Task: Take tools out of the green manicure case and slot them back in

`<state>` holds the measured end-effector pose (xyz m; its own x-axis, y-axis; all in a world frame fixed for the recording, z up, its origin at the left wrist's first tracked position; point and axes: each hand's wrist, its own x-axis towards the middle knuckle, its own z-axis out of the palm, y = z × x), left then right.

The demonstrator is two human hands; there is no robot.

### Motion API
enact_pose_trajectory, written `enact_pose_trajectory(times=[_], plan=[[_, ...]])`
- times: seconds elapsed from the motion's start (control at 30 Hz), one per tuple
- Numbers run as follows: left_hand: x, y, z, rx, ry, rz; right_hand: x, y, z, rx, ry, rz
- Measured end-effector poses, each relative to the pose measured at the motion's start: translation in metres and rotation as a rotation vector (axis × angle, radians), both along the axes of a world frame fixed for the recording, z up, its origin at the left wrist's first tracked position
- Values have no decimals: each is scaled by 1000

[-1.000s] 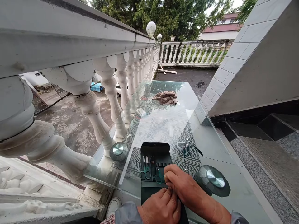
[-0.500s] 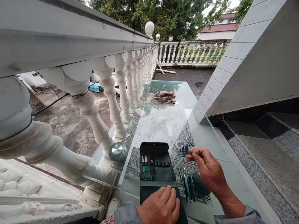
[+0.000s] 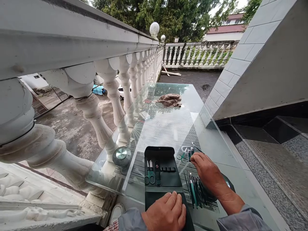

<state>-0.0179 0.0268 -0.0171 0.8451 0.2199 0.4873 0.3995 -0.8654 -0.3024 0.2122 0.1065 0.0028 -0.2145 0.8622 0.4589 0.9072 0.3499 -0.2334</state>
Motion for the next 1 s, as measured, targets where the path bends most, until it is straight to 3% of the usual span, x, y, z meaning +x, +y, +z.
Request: enact_pose_trajectory(times=[0.23, 0.6, 0.77, 1.0], plan=[[1, 0, -1, -5, -3, 3, -11, 4, -3, -15, -126, 90], [0, 0, -1, -2, -29, -2, 7, 13, -16, -84, -132, -27], [0, 0, -1, -10, 25, 5, 10, 13, -19, -35, -95, -70], [0, -1, 0, -14, 19, 10, -6, 5, -9, 14, -40, 126]])
